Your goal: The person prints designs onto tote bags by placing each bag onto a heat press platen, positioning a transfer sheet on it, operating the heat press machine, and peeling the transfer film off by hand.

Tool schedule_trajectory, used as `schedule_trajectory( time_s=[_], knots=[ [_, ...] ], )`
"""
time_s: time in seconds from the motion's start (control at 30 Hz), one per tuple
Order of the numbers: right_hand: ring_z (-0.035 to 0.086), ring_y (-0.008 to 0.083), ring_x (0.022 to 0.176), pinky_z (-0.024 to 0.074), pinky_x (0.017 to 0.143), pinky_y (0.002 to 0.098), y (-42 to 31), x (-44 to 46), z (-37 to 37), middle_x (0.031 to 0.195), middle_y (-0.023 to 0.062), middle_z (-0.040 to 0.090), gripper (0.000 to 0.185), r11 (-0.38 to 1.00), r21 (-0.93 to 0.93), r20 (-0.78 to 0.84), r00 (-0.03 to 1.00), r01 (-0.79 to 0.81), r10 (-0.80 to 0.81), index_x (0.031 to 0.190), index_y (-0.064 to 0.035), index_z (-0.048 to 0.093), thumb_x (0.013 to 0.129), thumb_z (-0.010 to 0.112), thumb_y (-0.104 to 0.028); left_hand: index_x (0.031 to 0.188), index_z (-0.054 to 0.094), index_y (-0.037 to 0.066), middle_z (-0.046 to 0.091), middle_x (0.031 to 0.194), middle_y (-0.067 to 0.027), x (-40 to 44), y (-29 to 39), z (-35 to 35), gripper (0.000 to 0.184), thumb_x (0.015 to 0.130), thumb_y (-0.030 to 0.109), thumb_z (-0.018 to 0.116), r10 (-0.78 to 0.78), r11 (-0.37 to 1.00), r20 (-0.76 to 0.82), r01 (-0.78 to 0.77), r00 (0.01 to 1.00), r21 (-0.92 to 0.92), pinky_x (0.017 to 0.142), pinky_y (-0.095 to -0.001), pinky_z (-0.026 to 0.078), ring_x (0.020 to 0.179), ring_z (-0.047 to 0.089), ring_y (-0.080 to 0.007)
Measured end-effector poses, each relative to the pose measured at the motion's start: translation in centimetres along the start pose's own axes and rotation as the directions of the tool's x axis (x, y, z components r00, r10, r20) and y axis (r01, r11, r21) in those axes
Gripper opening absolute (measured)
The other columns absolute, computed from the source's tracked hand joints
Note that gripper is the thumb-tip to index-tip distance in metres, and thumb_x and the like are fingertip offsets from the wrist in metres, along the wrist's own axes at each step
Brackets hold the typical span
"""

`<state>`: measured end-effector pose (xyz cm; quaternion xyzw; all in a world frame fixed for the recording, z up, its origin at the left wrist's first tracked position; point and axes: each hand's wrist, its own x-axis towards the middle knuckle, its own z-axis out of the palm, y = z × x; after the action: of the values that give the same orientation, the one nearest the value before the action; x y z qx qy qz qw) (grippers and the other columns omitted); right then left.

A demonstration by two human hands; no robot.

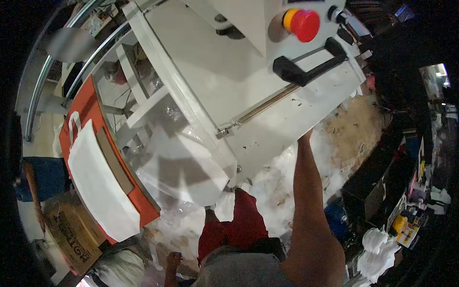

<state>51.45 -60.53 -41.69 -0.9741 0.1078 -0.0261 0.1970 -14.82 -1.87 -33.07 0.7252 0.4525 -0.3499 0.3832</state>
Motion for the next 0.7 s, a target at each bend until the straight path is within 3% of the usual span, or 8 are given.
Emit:
schedule_trajectory(
  time_s=[0.13,0.17,0.2,0.27,0.33,0.4,0.5,0.7],
  knots=[
    [0.063,0.0467,0.074,0.0504,0.066,0.0541,-6.2,-6.2,-7.1,0.079,0.0256,0.063,0.016,0.978,0.08,-0.068,0.98,0.191,-0.186,0.083,-0.0011,0.056,0.087,0.059,-0.016,0.096,0.066,-0.003,0.069,0.089,-0.0162,-0.9,12.5,-2.2,0.031,0.089,0.028,0.063,0.428,0.904,-0.172,-0.417,0.887,0.097,0.075,-0.0384,0.054,0.082,0.069,-0.0293],
    [0.063,0.047,0.072,0.0504,0.065,0.0545,-8.5,-9.5,-8.1,0.077,0.0256,0.063,0.016,0.984,0.035,0.051,0.983,0.173,-0.174,0.082,-0.0012,0.056,0.087,0.059,-0.016,0.101,0.067,-0.001,0.069,0.094,-0.0203,2.0,10.5,-0.5,0.027,0.09,0.024,0.062,0.66,0.72,-0.111,-0.583,0.743,0.378,0.084,-0.0418,0.054,0.094,0.067,-0.0354],
    [0.068,0.0414,0.083,0.0531,0.07,0.0476,-11.0,-13.8,-8.7,0.09,0.0223,0.069,0.024,0.991,-0.081,0.254,0.964,0.108,-0.085,0.095,-0.0009,0.061,0.089,0.062,-0.024,0.107,0.069,0.004,0.068,0.1,-0.0212,-0.5,18.0,-1.0,0.025,0.091,0.022,0.06,0.601,0.792,-0.141,-0.562,0.787,0.238,0.091,-0.0447,0.051,0.1,0.066,-0.0355],
    [0.065,0.0431,0.077,0.0521,0.07,0.0506,-15.5,-22.5,-9.1,0.08,0.0235,0.064,0.018,0.897,0.046,0.594,0.71,0.439,-0.378,0.088,-0.0009,0.058,0.09,0.055,-0.018,0.115,0.065,0.005,0.067,0.108,-0.0206,-2.2,25.9,-0.9,0.034,0.089,0.028,0.064,0.716,0.698,0.058,-0.715,0.696,-0.028,0.099,-0.0444,0.045,0.105,0.064,-0.0359],
    [0.068,0.0333,0.084,0.0537,0.076,0.0436,-27.8,-28.1,-16.8,0.086,0.0184,0.068,0.018,0.928,0.324,0.884,0.291,0.182,-0.366,0.097,-0.0042,0.06,0.086,0.065,-0.018,0.124,0.062,0.006,0.066,0.116,-0.0199,-4.8,30.6,-1.8,0.046,0.088,0.034,0.069,0.857,0.515,0.113,-0.827,0.503,-0.227,0.108,-0.0442,0.039,0.11,0.062,-0.0362],
    [0.067,0.0224,0.08,0.0539,0.074,0.0358,-33.1,-31.5,-19.5,0.086,0.013,0.068,0.016,0.858,0.474,0.774,0.37,0.198,-0.513,0.099,-0.005,0.057,0.087,0.066,-0.011,0.123,0.061,0.005,0.067,0.112,-0.0205,-6.5,31.2,-4.9,0.047,0.087,0.033,0.071,0.918,0.368,-0.135,-0.928,0.372,-0.058,0.106,-0.044,0.041,0.108,0.063,-0.0361],
    [0.065,0.0156,0.077,0.0534,0.07,0.0308,-37.3,-31.0,-19.8,0.082,0.0096,0.065,0.011,0.758,0.652,0.623,0.574,-0.006,-0.532,0.097,-0.0038,0.053,0.089,0.062,-0.005,0.118,0.062,0.002,0.07,0.106,-0.0166,-9.7,30.1,-11.8,0.045,0.086,0.03,0.076,0.731,0.666,0.201,-0.746,0.652,-0.005,0.096,-0.0416,0.049,0.103,0.066,-0.0297],
    [0.061,0.0125,0.077,0.0513,0.068,0.0269,-47.5,-29.4,-10.2,0.085,0.0069,0.059,0.014,0.5,0.866,0.335,0.767,-0.022,-0.547,0.097,-0.0007,0.05,0.09,0.061,-0.004,0.1,0.06,0.003,0.066,0.083,-0.0059,-4.5,21.2,-25.5,0.017,0.094,0.016,0.068,0.584,0.537,-0.262,-0.608,0.768,-0.585,0.073,-0.0312,0.055,0.078,0.065,-0.0141]
  ],
)
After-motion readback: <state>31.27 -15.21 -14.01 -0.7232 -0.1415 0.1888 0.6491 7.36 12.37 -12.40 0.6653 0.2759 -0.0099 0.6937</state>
